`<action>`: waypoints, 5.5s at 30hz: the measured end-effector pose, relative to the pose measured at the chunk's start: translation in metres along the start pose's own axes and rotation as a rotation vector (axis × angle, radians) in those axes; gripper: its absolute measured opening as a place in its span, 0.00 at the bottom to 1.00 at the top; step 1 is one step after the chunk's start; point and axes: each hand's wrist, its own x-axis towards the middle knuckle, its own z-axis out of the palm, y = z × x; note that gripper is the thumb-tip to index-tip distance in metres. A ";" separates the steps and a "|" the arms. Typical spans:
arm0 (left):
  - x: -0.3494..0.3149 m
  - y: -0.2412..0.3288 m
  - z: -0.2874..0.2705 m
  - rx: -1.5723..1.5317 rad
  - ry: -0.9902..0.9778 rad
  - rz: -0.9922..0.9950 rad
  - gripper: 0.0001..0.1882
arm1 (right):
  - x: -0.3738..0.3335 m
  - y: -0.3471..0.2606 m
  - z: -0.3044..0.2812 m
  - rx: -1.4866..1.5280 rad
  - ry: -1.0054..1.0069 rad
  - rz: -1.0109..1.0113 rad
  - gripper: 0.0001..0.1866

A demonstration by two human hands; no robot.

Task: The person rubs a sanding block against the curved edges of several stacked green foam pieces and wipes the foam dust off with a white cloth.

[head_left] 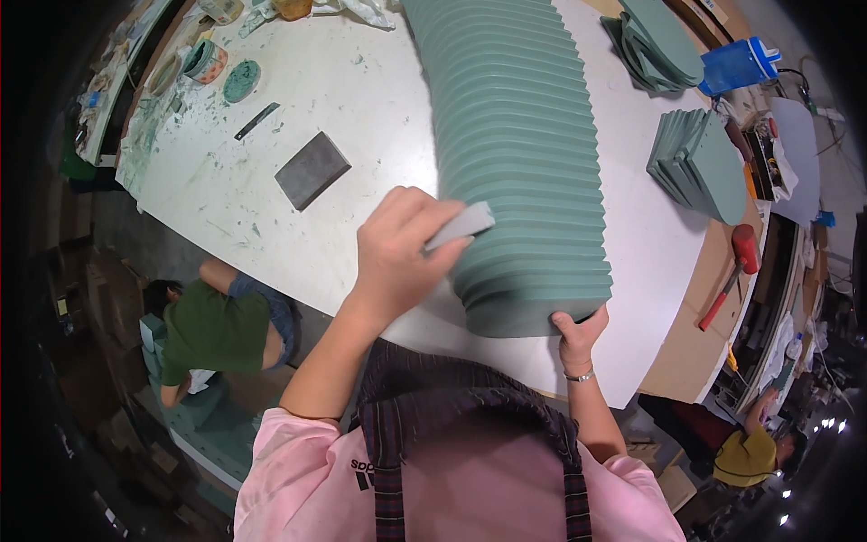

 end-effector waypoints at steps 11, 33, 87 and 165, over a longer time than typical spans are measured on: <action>0.001 0.013 0.009 0.068 -0.022 0.125 0.15 | 0.000 -0.002 0.001 0.013 -0.012 -0.012 0.40; -0.007 -0.020 -0.034 0.044 -0.093 -0.111 0.16 | 0.001 -0.007 0.004 0.002 0.020 -0.011 0.39; 0.250 -0.039 0.062 0.209 -0.336 0.535 0.14 | -0.005 0.003 -0.003 -0.014 0.043 0.227 0.43; 0.217 -0.089 0.027 0.131 -0.061 0.150 0.12 | -0.002 -0.007 0.003 -0.051 0.086 0.150 0.34</action>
